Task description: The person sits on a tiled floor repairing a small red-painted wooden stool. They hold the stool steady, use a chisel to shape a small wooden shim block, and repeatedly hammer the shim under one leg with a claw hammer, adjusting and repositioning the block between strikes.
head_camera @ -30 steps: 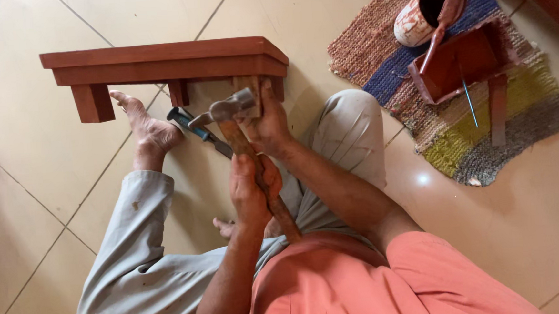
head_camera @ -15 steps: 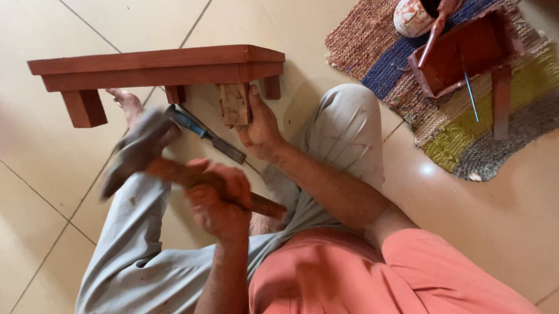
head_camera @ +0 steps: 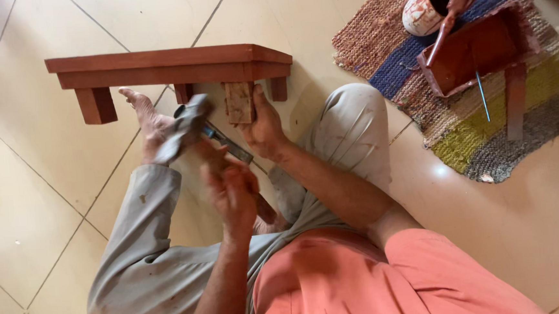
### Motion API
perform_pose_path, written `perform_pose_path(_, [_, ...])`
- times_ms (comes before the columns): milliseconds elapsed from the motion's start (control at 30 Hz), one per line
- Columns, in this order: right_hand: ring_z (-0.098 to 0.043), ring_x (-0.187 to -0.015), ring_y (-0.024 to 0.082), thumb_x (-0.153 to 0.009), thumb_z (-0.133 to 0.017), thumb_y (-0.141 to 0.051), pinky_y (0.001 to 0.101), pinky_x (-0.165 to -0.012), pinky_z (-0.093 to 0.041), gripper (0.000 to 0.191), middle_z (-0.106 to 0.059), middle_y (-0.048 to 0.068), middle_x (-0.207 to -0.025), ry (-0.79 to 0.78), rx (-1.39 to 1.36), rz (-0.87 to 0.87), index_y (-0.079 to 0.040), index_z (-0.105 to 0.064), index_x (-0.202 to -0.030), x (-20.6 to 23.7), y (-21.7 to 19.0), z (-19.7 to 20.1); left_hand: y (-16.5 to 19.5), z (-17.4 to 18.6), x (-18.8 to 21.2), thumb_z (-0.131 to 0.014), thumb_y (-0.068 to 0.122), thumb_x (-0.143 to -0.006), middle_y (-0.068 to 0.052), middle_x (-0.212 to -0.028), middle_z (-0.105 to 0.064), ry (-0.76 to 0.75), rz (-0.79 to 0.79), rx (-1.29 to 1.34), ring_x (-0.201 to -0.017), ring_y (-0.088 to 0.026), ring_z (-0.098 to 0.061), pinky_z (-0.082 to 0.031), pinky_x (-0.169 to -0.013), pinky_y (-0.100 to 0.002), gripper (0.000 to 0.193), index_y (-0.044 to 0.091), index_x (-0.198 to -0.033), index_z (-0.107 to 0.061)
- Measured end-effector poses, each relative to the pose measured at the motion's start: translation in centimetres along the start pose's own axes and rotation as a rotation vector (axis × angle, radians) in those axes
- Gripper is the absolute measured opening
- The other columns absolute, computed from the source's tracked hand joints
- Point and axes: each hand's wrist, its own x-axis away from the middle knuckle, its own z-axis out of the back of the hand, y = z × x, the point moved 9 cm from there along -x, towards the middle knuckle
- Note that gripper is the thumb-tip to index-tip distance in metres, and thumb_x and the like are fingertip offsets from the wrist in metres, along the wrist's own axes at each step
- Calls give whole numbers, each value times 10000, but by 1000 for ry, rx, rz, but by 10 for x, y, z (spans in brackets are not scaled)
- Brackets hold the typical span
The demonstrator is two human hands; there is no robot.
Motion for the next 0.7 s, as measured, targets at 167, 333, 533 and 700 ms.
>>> perform_pose_path(167, [-640, -1079, 209, -1184, -391, -493, 373, -934, -517, 462, -665, 85, -1210, -9, 22, 8, -86, -558, -1324, 7, -11, -15, 20, -32, 4, -579, 311, -1081, -39, -821, -593, -198, 30, -277, -615, -91, -521, -427, -533, -259, 413, 23, -1373, -534])
perform_pose_path(333, [-650, -994, 187, -1119, -410, -490, 375, -797, -535, 449, -678, 43, -1135, 4, 3, -20, -128, -586, -1318, 11, -13, -39, 87, -34, -17, -556, 320, -1077, -1, -783, -614, -251, -132, -767, -605, -101, -583, -488, -555, -270, 431, 27, -1392, -554])
perform_pose_path(533, [-650, -1043, 195, -1115, -509, -375, 383, -836, -547, 292, -661, 42, -1153, -2, -186, -93, -117, -582, -1233, 10, -5, -43, 129, -105, -63, -577, 433, -1031, -115, -964, -687, -893, -221, -1870, -737, -313, -692, -530, -570, -467, 426, 101, -1297, -594])
perform_pose_path(700, [-626, -1103, 212, -1073, -506, -375, 399, -908, -546, 319, -647, 55, -1201, -95, -298, -72, -118, -575, -1249, 12, -1, -51, 134, -195, -48, -562, 273, -1050, -55, -1012, -722, -1285, -476, -2283, -798, -247, -734, -580, -600, -421, 252, 172, -1279, -588])
